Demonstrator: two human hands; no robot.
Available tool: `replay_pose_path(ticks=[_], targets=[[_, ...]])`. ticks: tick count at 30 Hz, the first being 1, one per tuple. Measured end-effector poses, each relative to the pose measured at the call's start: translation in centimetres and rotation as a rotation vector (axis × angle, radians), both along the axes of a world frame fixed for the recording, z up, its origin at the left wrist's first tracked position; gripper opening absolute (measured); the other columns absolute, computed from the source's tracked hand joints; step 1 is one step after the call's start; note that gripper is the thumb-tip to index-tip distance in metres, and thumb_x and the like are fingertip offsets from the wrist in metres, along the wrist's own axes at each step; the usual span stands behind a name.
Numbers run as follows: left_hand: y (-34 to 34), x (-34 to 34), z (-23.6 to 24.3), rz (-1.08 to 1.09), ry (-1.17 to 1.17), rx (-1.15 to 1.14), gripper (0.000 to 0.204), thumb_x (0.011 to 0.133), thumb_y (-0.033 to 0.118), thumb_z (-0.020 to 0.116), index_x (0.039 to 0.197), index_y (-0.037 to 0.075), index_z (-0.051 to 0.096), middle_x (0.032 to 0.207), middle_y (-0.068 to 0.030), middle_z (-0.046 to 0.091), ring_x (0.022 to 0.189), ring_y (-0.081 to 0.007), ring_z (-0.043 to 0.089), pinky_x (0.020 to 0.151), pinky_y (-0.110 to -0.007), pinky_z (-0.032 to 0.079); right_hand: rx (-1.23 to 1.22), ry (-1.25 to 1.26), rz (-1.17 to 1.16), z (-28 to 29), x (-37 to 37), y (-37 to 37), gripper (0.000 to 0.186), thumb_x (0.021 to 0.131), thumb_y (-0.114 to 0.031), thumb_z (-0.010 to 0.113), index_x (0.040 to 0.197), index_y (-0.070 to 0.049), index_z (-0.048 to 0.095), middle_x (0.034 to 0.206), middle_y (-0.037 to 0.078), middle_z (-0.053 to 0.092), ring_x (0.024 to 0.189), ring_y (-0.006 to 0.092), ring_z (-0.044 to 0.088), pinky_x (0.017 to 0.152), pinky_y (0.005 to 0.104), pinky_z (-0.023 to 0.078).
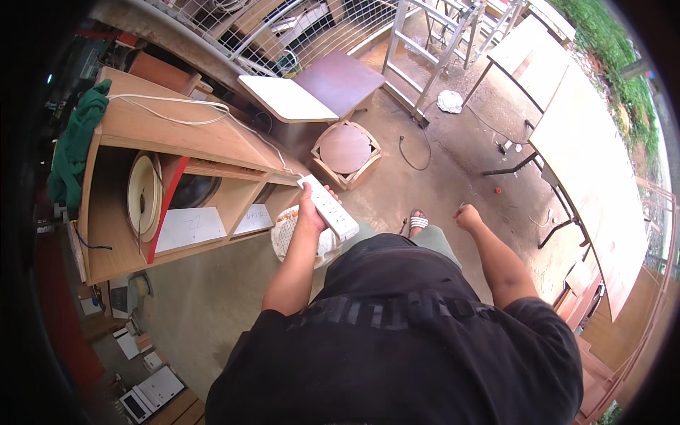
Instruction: The person positions a large plywood sheet on a table saw, plugs in a power strip, and cuts the sheet into two pieces. They then measure one of the cut pieces with a tape measure.
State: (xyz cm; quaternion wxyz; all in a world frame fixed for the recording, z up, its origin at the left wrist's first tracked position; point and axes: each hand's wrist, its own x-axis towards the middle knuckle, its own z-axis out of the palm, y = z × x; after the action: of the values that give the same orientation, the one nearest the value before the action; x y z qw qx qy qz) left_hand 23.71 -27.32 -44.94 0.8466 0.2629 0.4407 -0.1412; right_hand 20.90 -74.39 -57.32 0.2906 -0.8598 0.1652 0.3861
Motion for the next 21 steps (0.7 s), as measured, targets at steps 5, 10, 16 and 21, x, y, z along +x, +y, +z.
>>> replay_pose_path(ticks=[5, 10, 16, 21], targets=[[1.0, 0.0, 1.4, 0.063, 0.022, 0.003, 0.089, 0.087, 0.08, 0.017, 0.108, 0.003, 0.055, 0.077, -0.0114, 0.057, 0.067, -0.026, 0.055, 0.062, -0.041, 0.049, -0.402, -0.002, 0.574, -10.9, 1.7, -9.9, 0.023, 0.079, -0.017, 0.059, 0.088, 0.0, 0.071, 0.094, 0.019, 0.07, 0.091, 0.0341, 0.068, 0.077, 0.0418, 0.054], [2.4, 0.3, -2.2, 0.06, 0.197, 0.055, 0.089, 0.086, 0.081, 0.018, 0.11, 0.005, 0.056, 0.076, -0.008, 0.057, 0.066, -0.0248, 0.056, 0.061, -0.04, 0.049, -0.135, -0.118, 0.278, -7.3, 13.9, -2.5, 0.027, 0.078, -0.022, 0.063, 0.091, 0.0, 0.071, 0.092, 0.02, 0.07, 0.092, 0.0344, 0.068, 0.079, 0.0418, 0.053], [2.7, -0.2, -8.5, -0.026, 0.303, 0.091, 0.081, 0.087, 0.078, 0.026, 0.126, 0.01, 0.05, 0.087, -0.0095, 0.06, 0.072, -0.0265, 0.06, 0.067, -0.044, 0.052, -0.123, 0.025, 0.145, -20.1, 24.6, 5.4, 0.031, 0.077, -0.028, 0.068, 0.096, -0.003, 0.071, 0.097, 0.02, 0.07, 0.096, 0.0339, 0.066, 0.085, 0.041, 0.052], [0.9, 0.2, -13.8, 0.038, 0.354, 0.117, 0.084, 0.082, 0.081, 0.037, 0.127, 0.012, 0.049, 0.085, -0.011, 0.061, 0.077, -0.0301, 0.062, 0.072, -0.047, 0.052, -0.127, 0.105, 0.161, -37.7, 31.7, 10.7, 0.031, 0.079, -0.029, 0.068, 0.099, -0.005, 0.072, 0.1, 0.019, 0.07, 0.098, 0.0333, 0.067, 0.087, 0.0404, 0.051]])
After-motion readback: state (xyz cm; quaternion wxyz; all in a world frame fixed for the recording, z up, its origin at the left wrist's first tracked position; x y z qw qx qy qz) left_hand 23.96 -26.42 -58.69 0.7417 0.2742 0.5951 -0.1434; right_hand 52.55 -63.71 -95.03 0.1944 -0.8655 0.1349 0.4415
